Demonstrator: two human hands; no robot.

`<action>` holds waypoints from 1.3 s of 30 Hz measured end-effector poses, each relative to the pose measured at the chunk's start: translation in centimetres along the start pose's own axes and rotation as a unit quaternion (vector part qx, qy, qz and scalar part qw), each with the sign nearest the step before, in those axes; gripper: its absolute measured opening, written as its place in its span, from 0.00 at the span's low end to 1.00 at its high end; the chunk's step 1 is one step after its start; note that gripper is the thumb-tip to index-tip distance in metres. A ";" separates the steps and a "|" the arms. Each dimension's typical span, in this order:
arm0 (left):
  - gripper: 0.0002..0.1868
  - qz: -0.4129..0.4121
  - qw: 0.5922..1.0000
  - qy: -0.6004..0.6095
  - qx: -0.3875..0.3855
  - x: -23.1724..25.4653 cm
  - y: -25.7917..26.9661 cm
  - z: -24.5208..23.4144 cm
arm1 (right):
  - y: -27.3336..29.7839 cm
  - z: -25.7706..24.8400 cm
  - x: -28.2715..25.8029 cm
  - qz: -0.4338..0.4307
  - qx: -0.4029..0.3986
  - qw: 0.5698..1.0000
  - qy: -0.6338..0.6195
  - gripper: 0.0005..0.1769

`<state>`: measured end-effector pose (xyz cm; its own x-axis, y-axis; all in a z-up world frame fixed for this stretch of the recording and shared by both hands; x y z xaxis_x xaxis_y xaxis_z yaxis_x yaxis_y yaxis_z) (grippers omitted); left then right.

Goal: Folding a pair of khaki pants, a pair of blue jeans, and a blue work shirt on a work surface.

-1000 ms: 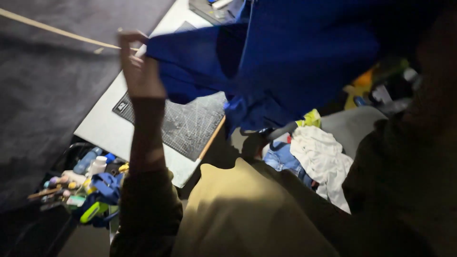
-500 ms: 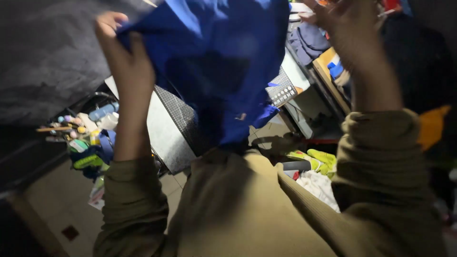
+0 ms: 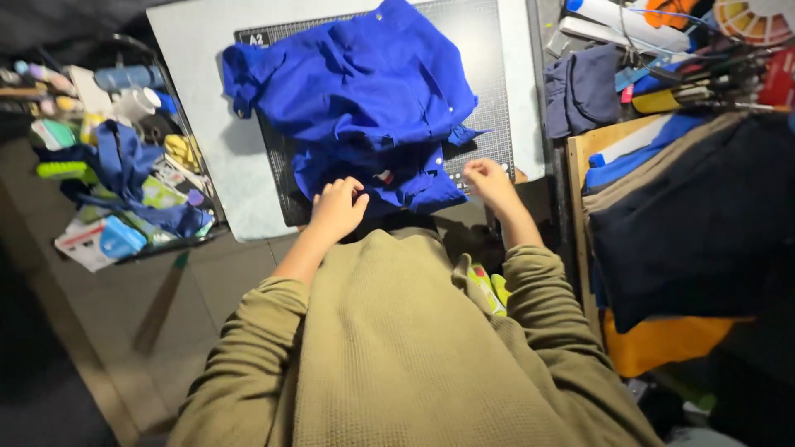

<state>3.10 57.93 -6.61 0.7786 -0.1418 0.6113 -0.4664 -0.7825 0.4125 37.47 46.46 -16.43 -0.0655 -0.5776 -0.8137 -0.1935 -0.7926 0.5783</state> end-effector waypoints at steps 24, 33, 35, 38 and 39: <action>0.20 0.114 0.970 -0.150 0.153 0.3 -1.4 3.7 | 6.3 10.9 -9.6 -0.089 -0.035 0.975 0.202 0.16; 0.02 0.138 0.963 0.159 0.168 -0.1 -2.3 -6.5 | 10.4 5.0 -13.1 -0.064 0.012 0.986 0.157 0.14; 0.04 0.073 0.956 0.232 0.164 -1.7 -2.4 -8.6 | 11.8 2.6 -15.0 -0.081 0.027 0.986 0.146 0.13; 0.03 0.123 0.929 0.277 0.210 -2.1 -2.8 -13.0 | 13.2 -0.8 -18.8 -0.073 0.050 0.992 0.089 0.13; 0.03 0.152 0.915 0.271 0.259 -2.3 -2.8 -14.7 | 13.8 -2.8 -20.0 -0.068 0.098 0.985 0.125 0.12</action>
<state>-3.59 69.37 0.77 0.2580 -0.1897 0.9473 -0.2568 -0.9587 -0.1220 38.84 46.53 8.04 0.2119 -0.5183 -0.8285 -0.3701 -0.8272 0.4228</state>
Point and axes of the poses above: each hand's wrist, its own y-axis away from the middle knuckle, its own z-axis out of the palm, x = y × z, the point moved 10 cm from there along -y, towards the middle knuckle, and after that the axes turned 4 degrees about -x, right-handed, at the moved point
